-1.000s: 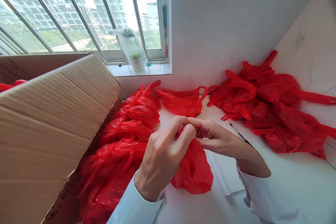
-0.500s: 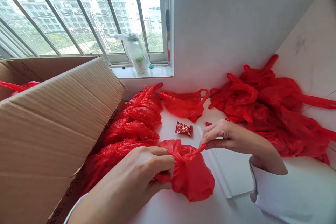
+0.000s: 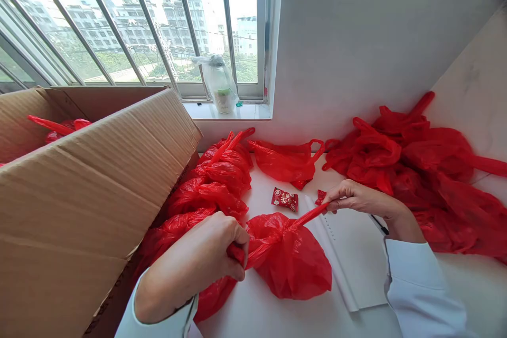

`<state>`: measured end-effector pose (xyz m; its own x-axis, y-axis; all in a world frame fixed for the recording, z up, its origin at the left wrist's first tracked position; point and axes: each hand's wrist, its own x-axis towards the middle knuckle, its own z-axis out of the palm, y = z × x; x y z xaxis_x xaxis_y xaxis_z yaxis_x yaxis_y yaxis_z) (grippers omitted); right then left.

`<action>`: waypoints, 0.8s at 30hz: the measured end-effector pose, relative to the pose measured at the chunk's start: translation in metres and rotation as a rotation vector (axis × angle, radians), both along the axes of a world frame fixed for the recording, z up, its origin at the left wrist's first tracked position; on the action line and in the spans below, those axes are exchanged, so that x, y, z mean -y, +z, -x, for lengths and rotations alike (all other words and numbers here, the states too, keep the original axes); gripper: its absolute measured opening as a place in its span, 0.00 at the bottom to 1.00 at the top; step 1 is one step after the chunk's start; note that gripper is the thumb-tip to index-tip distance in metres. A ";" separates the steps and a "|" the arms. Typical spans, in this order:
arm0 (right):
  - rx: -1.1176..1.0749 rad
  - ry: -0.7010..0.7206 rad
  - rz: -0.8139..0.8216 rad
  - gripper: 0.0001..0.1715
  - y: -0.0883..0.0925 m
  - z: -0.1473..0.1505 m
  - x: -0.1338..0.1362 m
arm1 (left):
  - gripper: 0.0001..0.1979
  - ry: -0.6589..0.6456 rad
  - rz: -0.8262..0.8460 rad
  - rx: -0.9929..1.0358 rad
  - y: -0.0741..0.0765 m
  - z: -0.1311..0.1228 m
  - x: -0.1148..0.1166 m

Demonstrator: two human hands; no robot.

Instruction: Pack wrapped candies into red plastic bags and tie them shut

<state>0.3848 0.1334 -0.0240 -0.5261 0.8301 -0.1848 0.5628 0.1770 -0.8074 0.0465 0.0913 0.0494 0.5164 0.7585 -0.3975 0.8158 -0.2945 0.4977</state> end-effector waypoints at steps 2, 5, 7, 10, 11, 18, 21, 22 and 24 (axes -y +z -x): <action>0.023 -0.003 0.002 0.18 -0.001 0.000 0.001 | 0.07 -0.036 -0.063 -0.038 -0.001 0.000 0.001; 0.043 -0.024 -0.013 0.18 0.002 -0.002 0.005 | 0.05 -0.089 -0.231 -0.031 -0.002 -0.008 0.007; 0.068 -0.091 -0.109 0.21 0.004 -0.002 0.006 | 0.08 -0.088 -0.340 0.023 -0.004 -0.020 0.013; 0.201 -0.261 -0.411 0.21 -0.002 0.006 -0.007 | 0.31 -0.137 -0.380 0.049 -0.013 -0.040 0.019; 0.255 -0.307 -0.500 0.21 -0.007 0.011 -0.016 | 0.37 -0.156 -0.361 0.013 -0.017 -0.046 0.020; 0.473 -0.396 -0.691 0.21 -0.042 0.045 -0.085 | 0.24 -0.189 -0.301 -0.125 -0.033 -0.047 0.004; 0.502 -0.482 -0.720 0.16 -0.042 0.036 -0.088 | 0.18 -0.194 -0.299 -0.096 -0.031 -0.040 -0.002; 0.497 -0.531 -0.738 0.15 -0.041 0.029 -0.085 | 0.16 -0.188 -0.302 -0.081 -0.030 -0.038 -0.004; 0.463 -0.636 -0.787 0.12 -0.038 0.014 -0.076 | 0.13 -0.162 -0.323 -0.044 -0.028 -0.034 -0.007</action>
